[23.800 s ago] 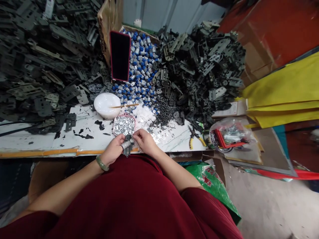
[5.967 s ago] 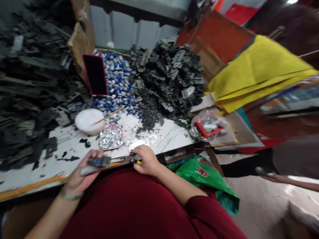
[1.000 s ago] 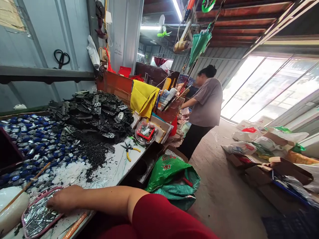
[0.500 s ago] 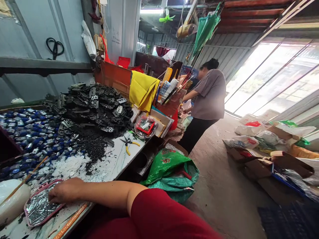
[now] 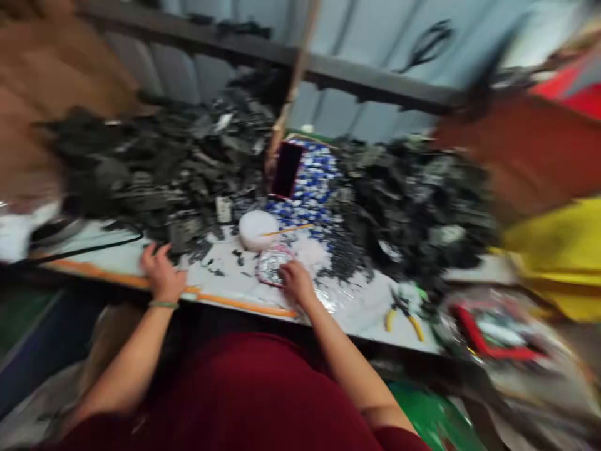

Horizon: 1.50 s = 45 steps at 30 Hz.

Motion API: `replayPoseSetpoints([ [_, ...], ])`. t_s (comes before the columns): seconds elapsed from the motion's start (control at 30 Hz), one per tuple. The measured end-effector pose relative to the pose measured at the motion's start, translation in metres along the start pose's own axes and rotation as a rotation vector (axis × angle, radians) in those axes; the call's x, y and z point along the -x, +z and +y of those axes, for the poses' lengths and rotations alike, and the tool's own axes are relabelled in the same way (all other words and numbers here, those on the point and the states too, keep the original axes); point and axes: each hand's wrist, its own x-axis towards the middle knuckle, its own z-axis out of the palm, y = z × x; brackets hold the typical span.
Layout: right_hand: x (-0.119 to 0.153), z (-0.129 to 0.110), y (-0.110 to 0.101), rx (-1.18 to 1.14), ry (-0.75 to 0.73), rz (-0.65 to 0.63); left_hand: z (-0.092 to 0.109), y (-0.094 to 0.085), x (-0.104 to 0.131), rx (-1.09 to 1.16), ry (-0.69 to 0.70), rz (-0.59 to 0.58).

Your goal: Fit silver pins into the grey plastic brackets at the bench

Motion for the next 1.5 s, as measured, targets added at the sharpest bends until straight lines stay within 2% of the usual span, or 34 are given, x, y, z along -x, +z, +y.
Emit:
replayPoseSetpoints([
  [0.03,-0.006,0.004,0.003,-0.04,-0.053,0.003,-0.014,-0.014,0.002,-0.07,-0.053,0.078],
  [0.1,-0.011,0.008,0.008,-0.098,-0.117,0.042,-0.028,-0.028,0.006,-0.137,-0.079,0.081],
  [0.27,-0.001,0.003,0.007,-0.124,-0.175,0.086,-0.032,-0.029,-0.004,-0.186,-0.074,0.069],
  [0.37,-0.001,0.0,0.005,-0.134,-0.157,0.09,-0.026,-0.027,-0.029,-0.298,-0.083,-0.043],
  [0.47,-0.002,-0.002,0.003,-0.156,-0.13,0.104,-0.015,-0.024,-0.055,-0.394,-0.171,-0.204],
  [0.53,0.0,-0.003,0.001,-0.177,-0.115,0.113,-0.007,-0.021,-0.065,-0.387,-0.212,-0.293],
  [0.6,0.003,-0.003,-0.002,-0.211,-0.095,0.123,-0.003,-0.021,-0.065,-0.33,-0.204,-0.33],
  [0.67,0.006,-0.002,-0.004,-0.249,-0.071,0.135,-0.001,-0.023,-0.055,-0.211,-0.189,-0.323],
  [0.73,0.008,-0.002,-0.006,-0.28,-0.05,0.141,0.001,-0.026,-0.038,-0.002,-0.236,-0.32],
  [0.83,0.011,-0.003,-0.009,-0.32,-0.028,0.136,0.011,-0.028,-0.005,0.449,-0.39,-0.386],
  [0.9,0.013,-0.005,-0.01,-0.339,-0.016,0.133,0.023,-0.024,0.017,0.745,-0.495,-0.398],
  [0.97,0.016,-0.008,-0.011,-0.34,-0.007,0.13,0.039,-0.019,0.034,0.946,-0.623,-0.429],
  [1.07,0.02,-0.011,-0.011,-0.334,-0.009,0.121,0.063,-0.007,0.05,1.016,-0.754,-0.542],
  [1.2,0.022,-0.015,-0.014,-0.367,0.003,0.1,0.092,0.007,0.058,1.046,-0.758,-0.755],
  [1.37,0.023,-0.029,-0.024,-0.583,0.088,0.115,0.108,0.023,0.07,0.964,-0.65,-0.823],
  [1.5,0.021,-0.044,-0.03,-0.649,0.045,0.081,0.109,0.028,0.079,0.924,-0.57,-0.846],
])
